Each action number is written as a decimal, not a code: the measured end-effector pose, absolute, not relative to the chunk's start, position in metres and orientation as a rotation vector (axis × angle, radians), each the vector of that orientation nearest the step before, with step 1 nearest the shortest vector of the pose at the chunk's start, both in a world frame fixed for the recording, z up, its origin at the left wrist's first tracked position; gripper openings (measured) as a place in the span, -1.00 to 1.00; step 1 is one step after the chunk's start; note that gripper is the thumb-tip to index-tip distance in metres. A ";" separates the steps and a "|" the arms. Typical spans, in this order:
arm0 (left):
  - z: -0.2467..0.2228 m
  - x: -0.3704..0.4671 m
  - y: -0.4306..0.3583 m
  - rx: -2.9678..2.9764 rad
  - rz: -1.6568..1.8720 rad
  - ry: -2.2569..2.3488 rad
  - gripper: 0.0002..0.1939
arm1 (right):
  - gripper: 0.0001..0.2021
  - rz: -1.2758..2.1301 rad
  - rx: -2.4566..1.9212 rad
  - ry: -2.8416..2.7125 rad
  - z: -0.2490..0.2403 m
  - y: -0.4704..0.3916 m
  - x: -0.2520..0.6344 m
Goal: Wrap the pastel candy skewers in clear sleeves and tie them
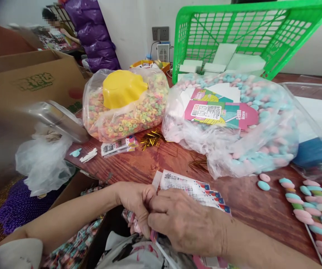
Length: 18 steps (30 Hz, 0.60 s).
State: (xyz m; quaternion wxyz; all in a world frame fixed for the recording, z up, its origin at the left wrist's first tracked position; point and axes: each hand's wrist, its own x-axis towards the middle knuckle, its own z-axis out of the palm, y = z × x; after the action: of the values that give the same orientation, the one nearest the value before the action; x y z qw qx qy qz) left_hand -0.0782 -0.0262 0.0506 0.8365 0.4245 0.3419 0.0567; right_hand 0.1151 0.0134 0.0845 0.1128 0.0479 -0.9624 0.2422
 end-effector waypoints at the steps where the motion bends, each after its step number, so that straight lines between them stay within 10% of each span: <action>1: 0.051 -0.079 -0.024 0.962 0.105 0.727 -0.74 | -0.80 0.563 0.147 -2.879 0.084 0.010 0.116; 10: 0.096 -0.061 -0.030 2.416 0.398 1.710 -0.87 | -0.86 -0.136 -0.419 -2.792 0.056 0.037 0.117; 18: 0.066 -0.042 -0.019 1.098 1.245 1.129 -0.72 | -0.82 1.434 -0.862 -1.720 0.075 0.018 0.107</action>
State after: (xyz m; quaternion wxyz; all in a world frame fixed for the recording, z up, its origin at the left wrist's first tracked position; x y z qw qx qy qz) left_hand -0.0418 -0.0193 0.0664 0.5372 0.4613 0.4742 0.5233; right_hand 0.1066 0.0181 0.0749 0.3625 -0.3348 -0.6681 0.5569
